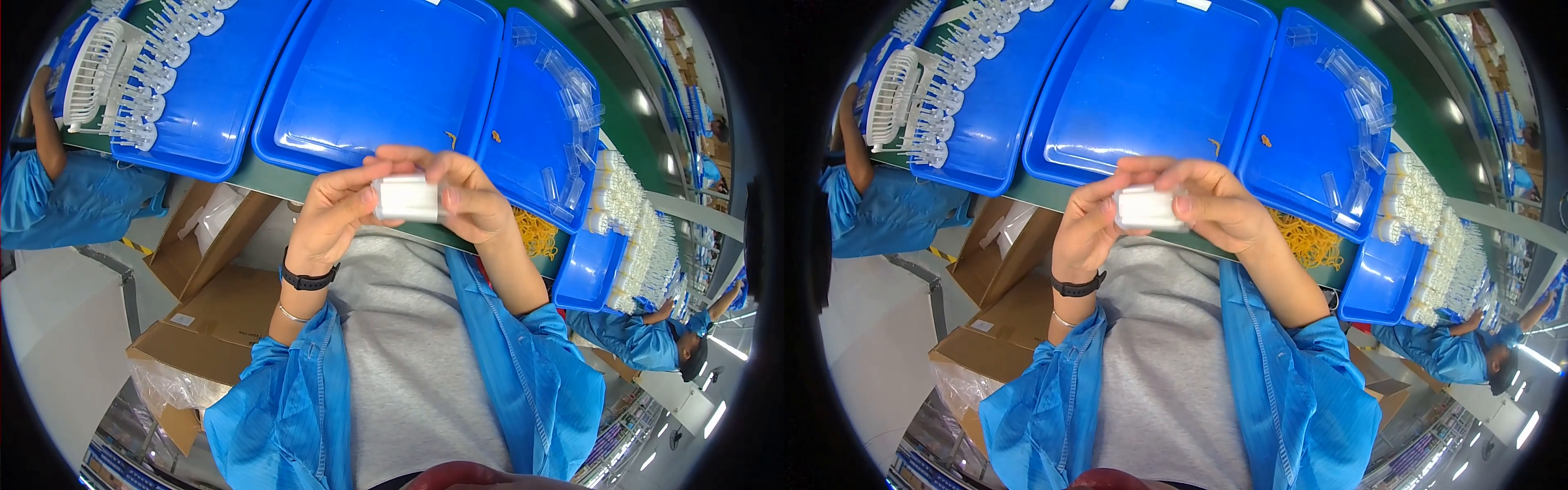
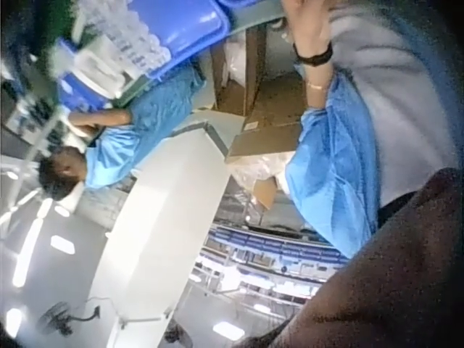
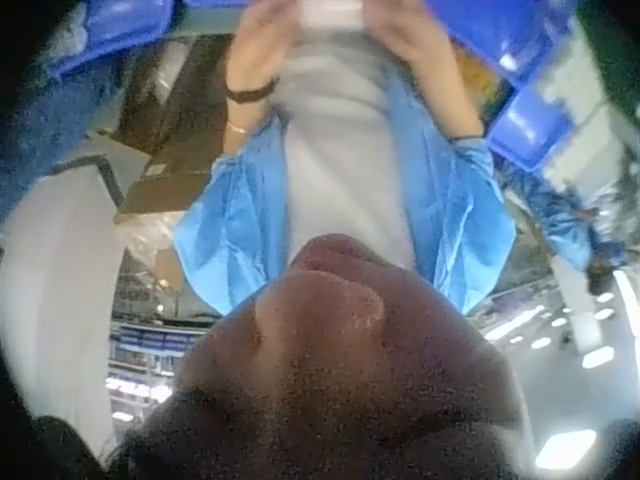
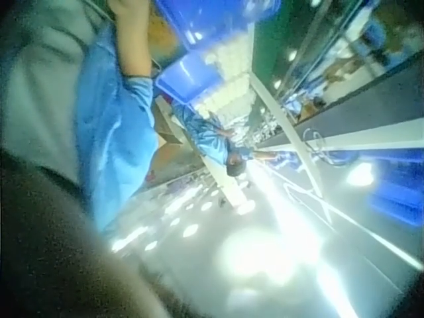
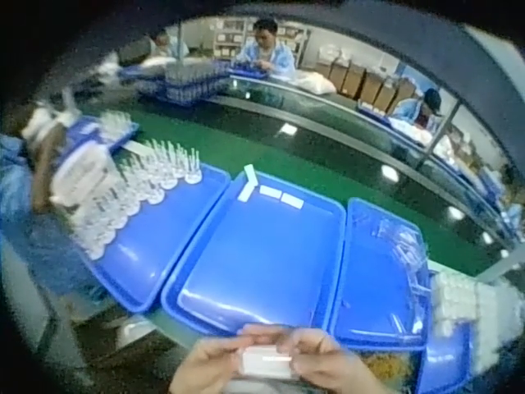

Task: The person attaches clear plastic covers onto white plastic assemblies, wraps a rubber band around them, and fits white plastic caps onto the prongs of a plastic base by hand.

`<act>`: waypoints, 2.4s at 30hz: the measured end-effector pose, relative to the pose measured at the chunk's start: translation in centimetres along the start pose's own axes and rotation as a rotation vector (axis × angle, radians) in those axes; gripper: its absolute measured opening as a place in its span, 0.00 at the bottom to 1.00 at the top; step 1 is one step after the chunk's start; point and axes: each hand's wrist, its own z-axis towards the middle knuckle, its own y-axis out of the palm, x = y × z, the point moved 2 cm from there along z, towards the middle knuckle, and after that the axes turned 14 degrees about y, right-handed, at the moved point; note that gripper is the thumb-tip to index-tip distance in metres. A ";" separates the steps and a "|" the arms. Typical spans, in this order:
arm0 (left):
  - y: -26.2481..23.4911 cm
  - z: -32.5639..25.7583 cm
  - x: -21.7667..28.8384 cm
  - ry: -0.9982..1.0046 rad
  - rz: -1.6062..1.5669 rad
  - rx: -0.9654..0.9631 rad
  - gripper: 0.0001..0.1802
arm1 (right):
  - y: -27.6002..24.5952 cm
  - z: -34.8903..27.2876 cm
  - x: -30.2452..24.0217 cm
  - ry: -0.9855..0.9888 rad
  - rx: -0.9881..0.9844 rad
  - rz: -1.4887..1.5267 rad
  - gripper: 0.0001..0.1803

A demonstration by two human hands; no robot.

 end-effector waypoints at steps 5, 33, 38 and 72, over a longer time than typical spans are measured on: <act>1.2 0.4 0.2 0.129 0.050 0.120 0.18 | 1.1 -0.8 -1.8 -0.231 0.370 -0.413 0.21; 3.5 0.2 -1.2 -0.024 -0.075 0.171 0.26 | 1.9 1.3 -1.1 -0.245 0.243 -0.180 0.28; 3.2 0.0 -1.3 -0.092 -0.043 0.112 0.25 | 1.5 1.8 -2.2 -0.230 0.390 -0.460 0.25; 2.2 0.4 -1.0 -0.069 -0.263 -0.061 0.16 | 1.0 -9.0 -5.9 -0.031 0.682 -1.831 0.06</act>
